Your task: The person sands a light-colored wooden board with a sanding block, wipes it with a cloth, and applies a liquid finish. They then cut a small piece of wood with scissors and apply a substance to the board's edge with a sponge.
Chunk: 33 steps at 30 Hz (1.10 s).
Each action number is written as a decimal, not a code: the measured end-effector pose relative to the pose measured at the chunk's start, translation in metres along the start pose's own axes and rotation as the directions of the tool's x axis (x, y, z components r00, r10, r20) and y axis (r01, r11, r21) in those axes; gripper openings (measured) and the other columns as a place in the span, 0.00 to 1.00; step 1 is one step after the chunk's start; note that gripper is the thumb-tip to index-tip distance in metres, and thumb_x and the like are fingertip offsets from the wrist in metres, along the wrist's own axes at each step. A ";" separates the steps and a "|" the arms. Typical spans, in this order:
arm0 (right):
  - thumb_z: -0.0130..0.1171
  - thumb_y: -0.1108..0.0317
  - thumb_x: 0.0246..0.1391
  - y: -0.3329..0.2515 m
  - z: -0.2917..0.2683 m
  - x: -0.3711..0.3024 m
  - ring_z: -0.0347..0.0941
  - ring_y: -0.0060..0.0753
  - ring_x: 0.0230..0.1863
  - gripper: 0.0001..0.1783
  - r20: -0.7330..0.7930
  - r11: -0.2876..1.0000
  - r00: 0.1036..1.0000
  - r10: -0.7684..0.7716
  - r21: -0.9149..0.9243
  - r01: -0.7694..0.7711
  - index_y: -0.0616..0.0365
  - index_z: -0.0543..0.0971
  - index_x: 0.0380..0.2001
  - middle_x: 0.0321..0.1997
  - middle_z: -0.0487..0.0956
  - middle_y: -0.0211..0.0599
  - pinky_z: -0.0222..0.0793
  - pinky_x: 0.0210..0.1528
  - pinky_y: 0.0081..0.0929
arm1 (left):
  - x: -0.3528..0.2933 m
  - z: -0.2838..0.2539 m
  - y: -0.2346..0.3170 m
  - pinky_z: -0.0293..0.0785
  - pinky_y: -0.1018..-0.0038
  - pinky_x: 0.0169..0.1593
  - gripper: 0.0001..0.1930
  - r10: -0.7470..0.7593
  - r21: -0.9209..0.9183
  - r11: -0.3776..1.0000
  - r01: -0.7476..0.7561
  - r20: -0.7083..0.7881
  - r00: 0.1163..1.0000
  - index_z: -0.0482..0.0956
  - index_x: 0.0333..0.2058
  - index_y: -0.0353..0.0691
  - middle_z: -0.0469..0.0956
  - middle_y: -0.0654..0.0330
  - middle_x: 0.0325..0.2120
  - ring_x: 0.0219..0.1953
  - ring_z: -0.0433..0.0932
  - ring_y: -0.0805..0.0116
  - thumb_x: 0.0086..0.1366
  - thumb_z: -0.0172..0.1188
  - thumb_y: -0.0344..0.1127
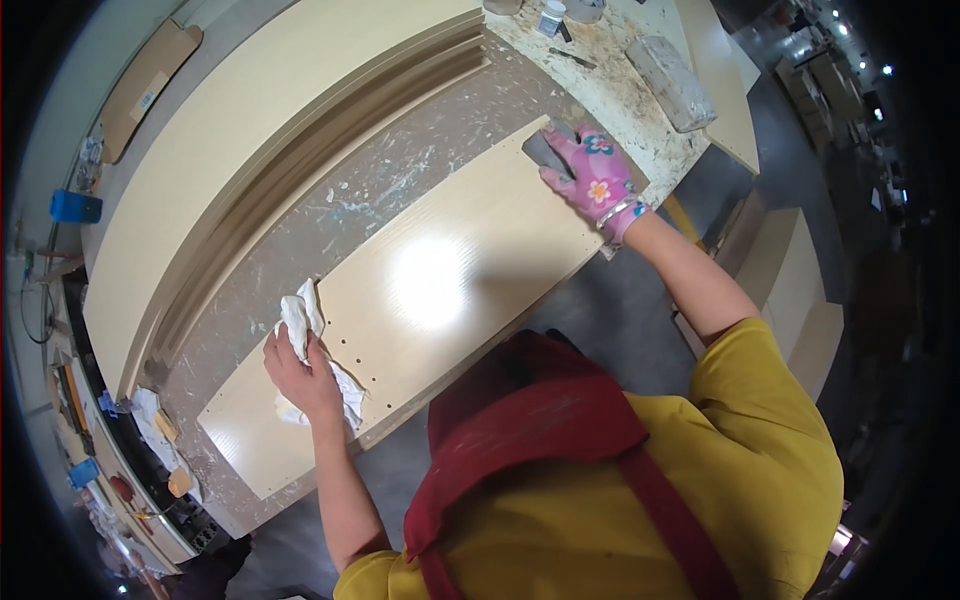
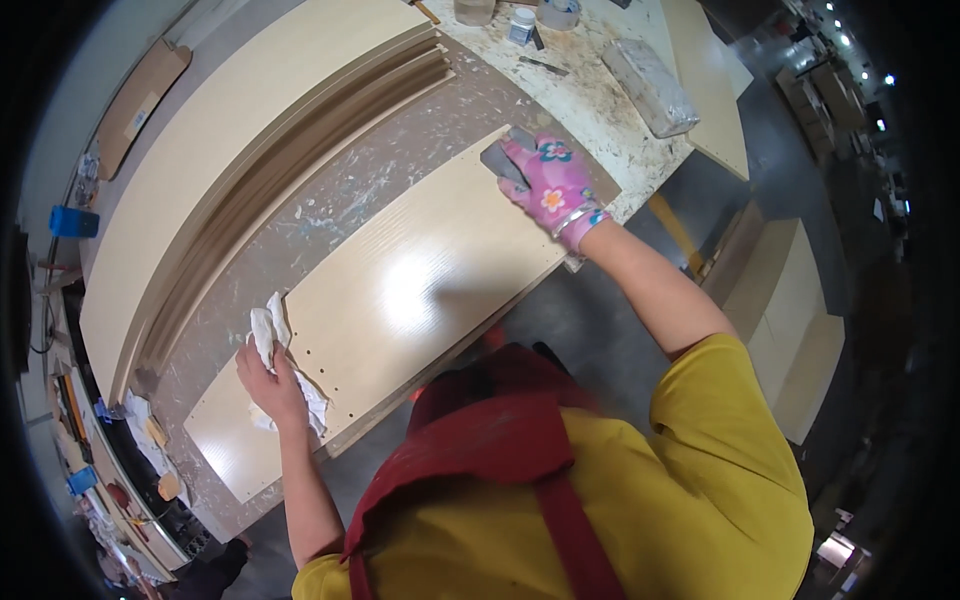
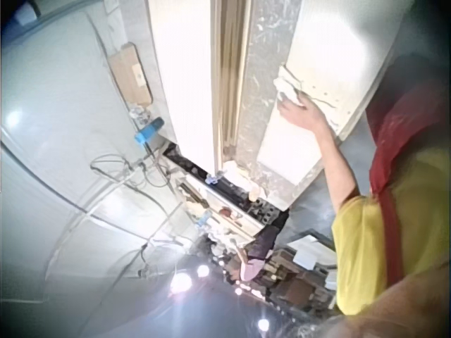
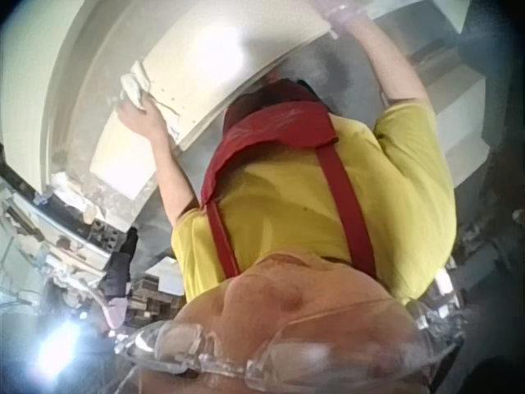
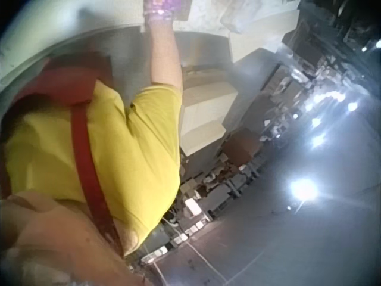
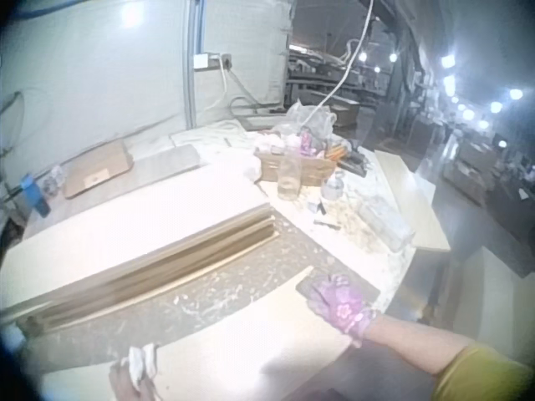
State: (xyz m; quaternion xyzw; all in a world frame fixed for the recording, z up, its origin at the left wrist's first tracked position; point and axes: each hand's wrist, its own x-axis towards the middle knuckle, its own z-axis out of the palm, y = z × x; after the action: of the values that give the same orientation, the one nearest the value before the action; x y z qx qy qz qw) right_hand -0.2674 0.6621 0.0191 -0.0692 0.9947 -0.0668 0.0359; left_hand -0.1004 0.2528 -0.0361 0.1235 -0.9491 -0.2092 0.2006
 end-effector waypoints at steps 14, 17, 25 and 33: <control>0.56 0.53 0.55 0.084 0.009 0.012 0.66 0.44 0.60 0.30 -0.202 0.858 0.945 0.256 0.498 -0.126 0.57 0.69 0.58 0.56 0.72 0.49 0.59 0.61 0.33 | 0.003 -0.006 -0.004 0.58 0.60 0.61 0.23 -0.082 -0.209 0.975 0.080 0.001 0.997 0.68 0.54 0.35 0.61 0.45 0.57 0.59 0.62 0.47 0.60 0.57 0.33; 0.55 0.56 0.57 0.068 0.030 -0.012 0.63 0.36 0.62 0.30 -0.252 0.558 0.922 0.293 0.828 0.048 0.63 0.67 0.58 0.60 0.70 0.46 0.54 0.64 0.28 | -0.003 -0.027 -0.013 0.54 0.59 0.63 0.27 -0.083 -0.246 0.965 0.091 0.044 0.996 0.64 0.59 0.37 0.55 0.46 0.62 0.62 0.57 0.46 0.61 0.56 0.33; 0.49 0.60 0.62 0.066 0.084 -0.028 0.71 0.28 0.49 0.28 -0.147 -0.107 0.829 0.539 0.965 0.240 0.62 0.63 0.61 0.52 0.74 0.37 0.66 0.53 0.26 | 0.003 0.028 0.035 0.53 0.56 0.64 0.25 0.168 -0.083 0.985 -0.151 0.272 0.948 0.70 0.56 0.39 0.60 0.46 0.61 0.63 0.58 0.45 0.58 0.57 0.32; 0.46 0.60 0.62 0.056 0.079 -0.028 0.66 0.33 0.57 0.29 -0.172 -0.155 0.795 0.581 0.936 0.316 0.63 0.60 0.62 0.59 0.68 0.41 0.62 0.60 0.31 | 0.047 0.200 0.311 0.59 0.58 0.60 0.23 0.736 -0.395 0.669 -0.630 0.228 0.638 0.74 0.50 0.42 0.66 0.54 0.58 0.59 0.63 0.49 0.53 0.61 0.35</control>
State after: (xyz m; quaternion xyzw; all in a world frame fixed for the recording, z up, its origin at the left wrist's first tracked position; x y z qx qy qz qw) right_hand -0.2412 0.7108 -0.0649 0.1215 0.5428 -0.8023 -0.2166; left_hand -0.2757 0.5816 -0.0482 -0.3195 -0.9038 -0.2671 0.0986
